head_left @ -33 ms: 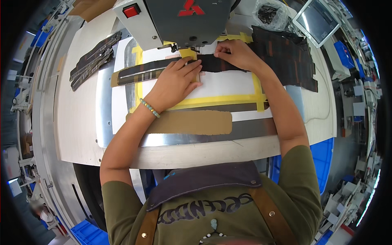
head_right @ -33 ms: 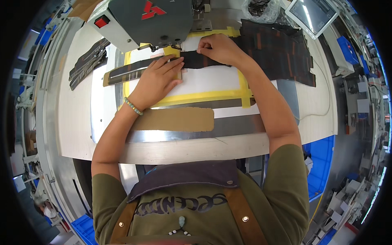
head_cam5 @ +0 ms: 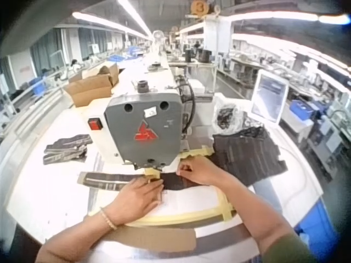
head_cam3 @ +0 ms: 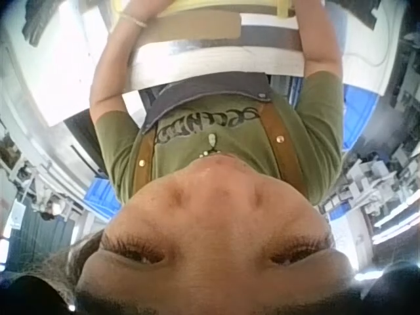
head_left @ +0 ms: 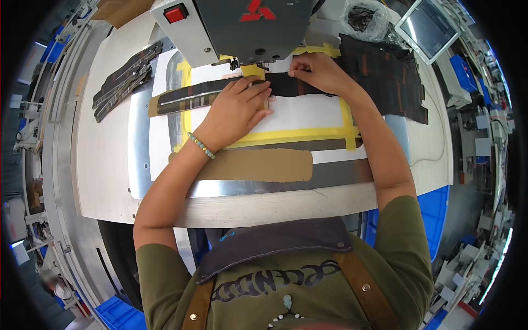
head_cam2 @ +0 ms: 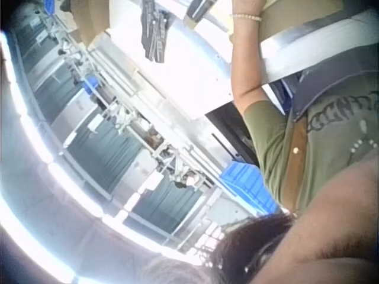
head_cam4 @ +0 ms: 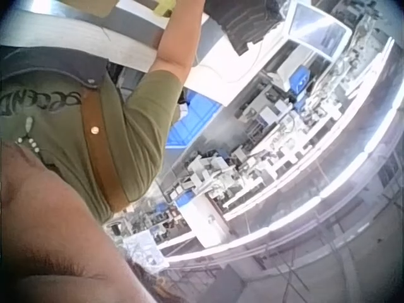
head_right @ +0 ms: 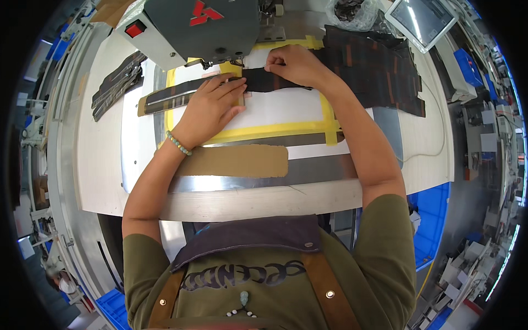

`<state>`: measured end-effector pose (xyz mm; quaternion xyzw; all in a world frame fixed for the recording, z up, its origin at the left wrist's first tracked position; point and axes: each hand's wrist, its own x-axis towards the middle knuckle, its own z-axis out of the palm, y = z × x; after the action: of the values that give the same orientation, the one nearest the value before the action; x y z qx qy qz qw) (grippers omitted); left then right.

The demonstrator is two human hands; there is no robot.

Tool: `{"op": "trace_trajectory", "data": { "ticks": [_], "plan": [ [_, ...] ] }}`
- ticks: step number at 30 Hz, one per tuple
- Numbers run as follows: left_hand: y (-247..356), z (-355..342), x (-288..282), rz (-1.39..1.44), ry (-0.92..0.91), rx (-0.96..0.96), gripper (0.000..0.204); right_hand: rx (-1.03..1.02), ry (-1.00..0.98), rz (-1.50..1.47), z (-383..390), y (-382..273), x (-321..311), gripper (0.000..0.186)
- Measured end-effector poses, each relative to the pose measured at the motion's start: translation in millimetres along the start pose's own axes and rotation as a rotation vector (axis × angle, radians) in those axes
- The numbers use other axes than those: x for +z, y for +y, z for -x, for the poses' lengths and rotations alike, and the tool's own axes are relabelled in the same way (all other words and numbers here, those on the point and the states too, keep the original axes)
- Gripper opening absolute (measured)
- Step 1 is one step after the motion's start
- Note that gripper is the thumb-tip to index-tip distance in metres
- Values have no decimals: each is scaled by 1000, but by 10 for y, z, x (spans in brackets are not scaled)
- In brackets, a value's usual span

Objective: Sewing fabric and zippers onto leather components using an industrial sewing machine.

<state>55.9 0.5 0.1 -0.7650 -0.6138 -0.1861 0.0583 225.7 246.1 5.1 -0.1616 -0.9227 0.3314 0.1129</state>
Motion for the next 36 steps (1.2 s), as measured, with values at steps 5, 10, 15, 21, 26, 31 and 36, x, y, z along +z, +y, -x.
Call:
{"op": "trace_trajectory", "data": {
  "ticks": [5,10,15,21,26,31,36],
  "plan": [
    [-45,-24,34,78,13,-27,44,-5,-36,-86,-57,94,-29,21],
    [-80,-33,47,61,-12,-58,50,5,-30,-54,-41,-40,-33,20],
    [-94,-72,49,21,-52,-67,59,-2,-17,-79,-46,12,-31,21],
    [-32,-74,25,-54,-88,-64,64,56,20,-60,-14,-105,-7,19],
    [-29,-74,4,-47,-103,-33,64,89,14,-65,-11,-157,-20,20],
    [-24,-91,-13,-27,-98,-57,60,59,23,-26,-1,-122,-24,19],
    [-49,-63,28,8,-65,-81,57,-378,275,342,113,-343,-27,23]
  ]
}}
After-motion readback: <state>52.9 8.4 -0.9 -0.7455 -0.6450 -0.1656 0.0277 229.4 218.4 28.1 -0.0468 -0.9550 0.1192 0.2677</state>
